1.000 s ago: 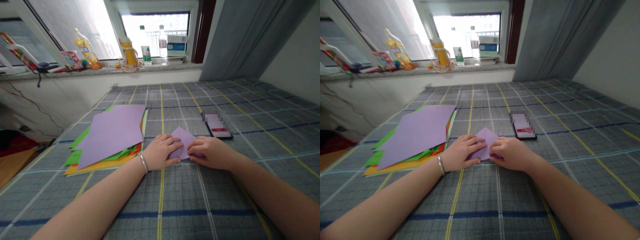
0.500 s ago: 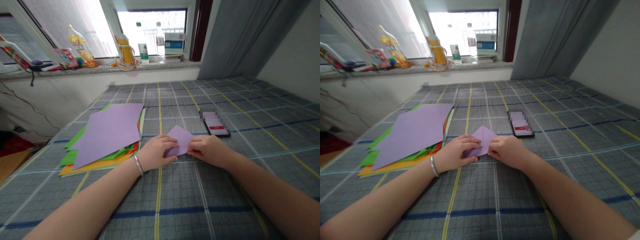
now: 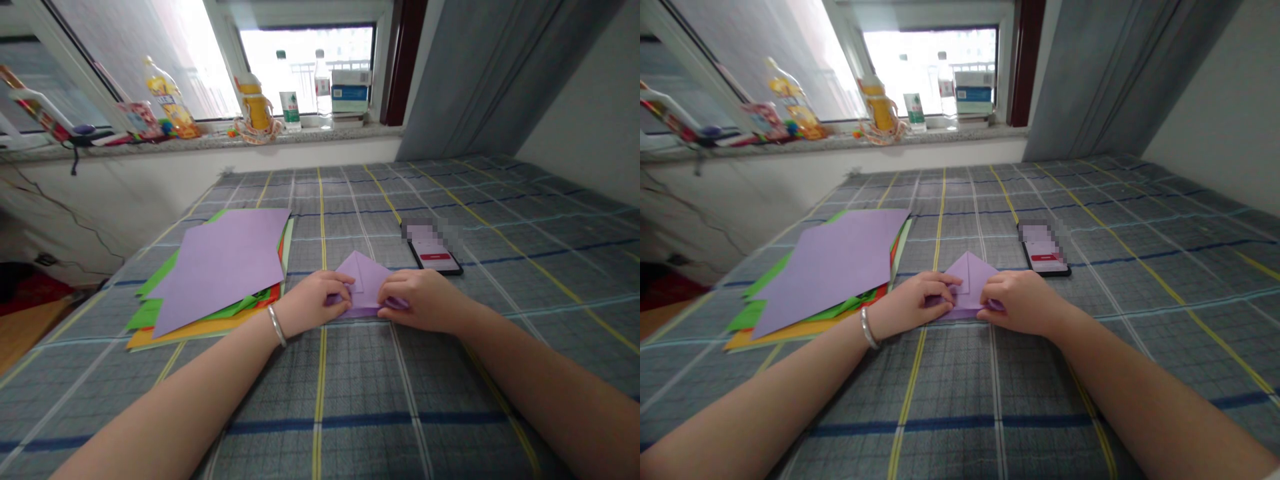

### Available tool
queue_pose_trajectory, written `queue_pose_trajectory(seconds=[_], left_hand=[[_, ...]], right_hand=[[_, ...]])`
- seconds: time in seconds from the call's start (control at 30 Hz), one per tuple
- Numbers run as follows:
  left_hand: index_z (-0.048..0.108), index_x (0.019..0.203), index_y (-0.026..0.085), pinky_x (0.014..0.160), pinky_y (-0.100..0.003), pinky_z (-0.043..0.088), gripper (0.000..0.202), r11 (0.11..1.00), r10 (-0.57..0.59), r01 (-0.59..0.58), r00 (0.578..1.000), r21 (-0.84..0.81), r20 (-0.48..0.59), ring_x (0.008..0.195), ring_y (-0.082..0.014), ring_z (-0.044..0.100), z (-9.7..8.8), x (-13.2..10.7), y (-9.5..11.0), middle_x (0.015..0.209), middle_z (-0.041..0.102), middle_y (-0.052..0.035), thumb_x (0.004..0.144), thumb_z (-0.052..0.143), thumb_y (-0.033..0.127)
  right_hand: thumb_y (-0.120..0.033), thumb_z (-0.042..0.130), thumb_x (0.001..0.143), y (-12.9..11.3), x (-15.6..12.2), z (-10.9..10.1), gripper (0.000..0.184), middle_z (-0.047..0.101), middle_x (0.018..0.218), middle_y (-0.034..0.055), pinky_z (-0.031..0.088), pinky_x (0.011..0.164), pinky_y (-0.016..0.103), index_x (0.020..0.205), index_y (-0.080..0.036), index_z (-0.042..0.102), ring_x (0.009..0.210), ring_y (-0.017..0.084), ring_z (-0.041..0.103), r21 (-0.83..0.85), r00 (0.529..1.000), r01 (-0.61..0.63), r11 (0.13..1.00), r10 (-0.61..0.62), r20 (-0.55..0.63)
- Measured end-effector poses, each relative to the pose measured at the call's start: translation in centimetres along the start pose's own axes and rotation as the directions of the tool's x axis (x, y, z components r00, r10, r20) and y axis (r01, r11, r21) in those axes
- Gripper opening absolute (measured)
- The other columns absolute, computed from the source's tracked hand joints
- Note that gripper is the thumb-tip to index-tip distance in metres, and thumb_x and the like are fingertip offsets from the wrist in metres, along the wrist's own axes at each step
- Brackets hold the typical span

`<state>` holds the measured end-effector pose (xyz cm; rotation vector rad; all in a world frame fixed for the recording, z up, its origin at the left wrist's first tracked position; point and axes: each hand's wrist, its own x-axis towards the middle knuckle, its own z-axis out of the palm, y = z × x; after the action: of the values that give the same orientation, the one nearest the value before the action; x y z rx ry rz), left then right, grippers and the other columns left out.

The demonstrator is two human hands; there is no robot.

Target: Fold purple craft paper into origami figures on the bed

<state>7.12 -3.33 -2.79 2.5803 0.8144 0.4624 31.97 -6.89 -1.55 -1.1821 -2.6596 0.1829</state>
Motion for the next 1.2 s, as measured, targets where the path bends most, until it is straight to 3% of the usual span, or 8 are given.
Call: queue_pose_trajectory(seconds=[0.13,0.33,0.43,0.5,0.77,0.9,1.2], left_hand=[[0.062,0.1,0.015,0.096,-0.034,0.047,0.021,0.969,0.067,-0.071,0.997,0.238,0.025,0.105,-0.0192,0.062,0.2,-0.1,1.0,0.108,0.068,-0.0085,0.095,0.043,0.022],[0.059,0.099,0.017,0.075,-0.03,0.052,0.033,0.891,-0.04,0.021,0.999,0.453,0.031,0.088,-0.02,0.066,-0.5,-0.2,0.9,0.092,0.068,-0.0063,0.096,0.045,0.046],[0.061,0.097,0.019,0.073,-0.029,0.051,0.037,0.859,-0.015,-0.01,0.999,0.513,0.045,0.086,-0.0198,0.065,-0.6,-0.1,0.6,0.089,0.069,-0.0042,0.095,0.044,0.051],[0.063,0.096,0.019,0.073,-0.029,0.05,0.036,0.854,-0.006,-0.015,0.999,0.521,0.039,0.086,-0.0191,0.064,-0.5,-0.1,0.3,0.089,0.069,-0.0037,0.096,0.043,0.049],[0.066,0.093,0.02,0.077,-0.03,0.049,0.026,0.911,-0.131,0.158,0.987,0.38,-0.097,0.087,-0.0181,0.062,0.2,0.4,-1.2,0.087,0.069,-0.0024,0.095,0.049,0.04],[0.065,0.093,0.018,0.084,-0.033,0.049,0.024,0.911,-0.136,0.176,0.982,0.373,-0.133,0.091,-0.0201,0.06,0.6,0.7,-1.7,0.091,0.068,-0.0042,0.094,0.051,0.038],[0.063,0.098,0.018,0.086,-0.034,0.049,0.02,0.885,-0.138,0.187,0.98,0.426,-0.144,0.094,-0.02,0.06,1.1,1.0,-1.7,0.1,0.067,-0.0049,0.093,0.053,0.034]], right_hand=[[-0.036,0.061,0.086,-0.3,0.1,0.0,0.024,0.07,0.105,0.0029,0.045,0.08,0.03,0.105,-0.023,0.067,0.096,0.02,0.063,-0.012,1.0,0.013,1.0,-0.014,-0.02],[-0.029,0.053,0.091,-0.7,0.4,0.1,0.019,0.073,0.09,0.0028,0.043,0.071,0.03,0.095,-0.023,0.071,0.084,0.019,0.065,-0.115,0.995,-0.1,0.988,0.096,-0.034],[-0.029,0.052,0.092,-0.6,0.5,0.2,0.021,0.073,0.087,0.0034,0.041,0.067,0.03,0.093,-0.022,0.071,0.08,0.02,0.066,-0.145,0.987,-0.158,0.977,0.154,-0.041],[-0.029,0.051,0.092,-0.5,0.7,0.3,0.022,0.073,0.086,0.0036,0.041,0.067,0.029,0.092,-0.022,0.071,0.081,0.02,0.066,-0.151,0.983,-0.181,0.972,0.176,-0.044],[-0.032,0.051,0.092,0.6,1.5,1.3,0.023,0.072,0.085,0.004,0.038,0.072,0.032,0.089,-0.02,0.07,0.082,0.02,0.064,-0.191,0.971,-0.209,0.959,0.181,-0.155],[-0.032,0.051,0.092,1.2,2.1,1.8,0.024,0.071,0.083,0.004,0.035,0.08,0.035,0.085,-0.019,0.07,0.083,0.021,0.062,-0.222,0.97,-0.191,0.956,0.151,-0.188],[-0.035,0.052,0.091,1.5,2.8,2.8,0.023,0.069,0.085,0.0049,0.031,0.082,0.036,0.087,-0.019,0.068,0.085,0.022,0.058,-0.233,0.956,-0.258,0.938,0.213,-0.201]])
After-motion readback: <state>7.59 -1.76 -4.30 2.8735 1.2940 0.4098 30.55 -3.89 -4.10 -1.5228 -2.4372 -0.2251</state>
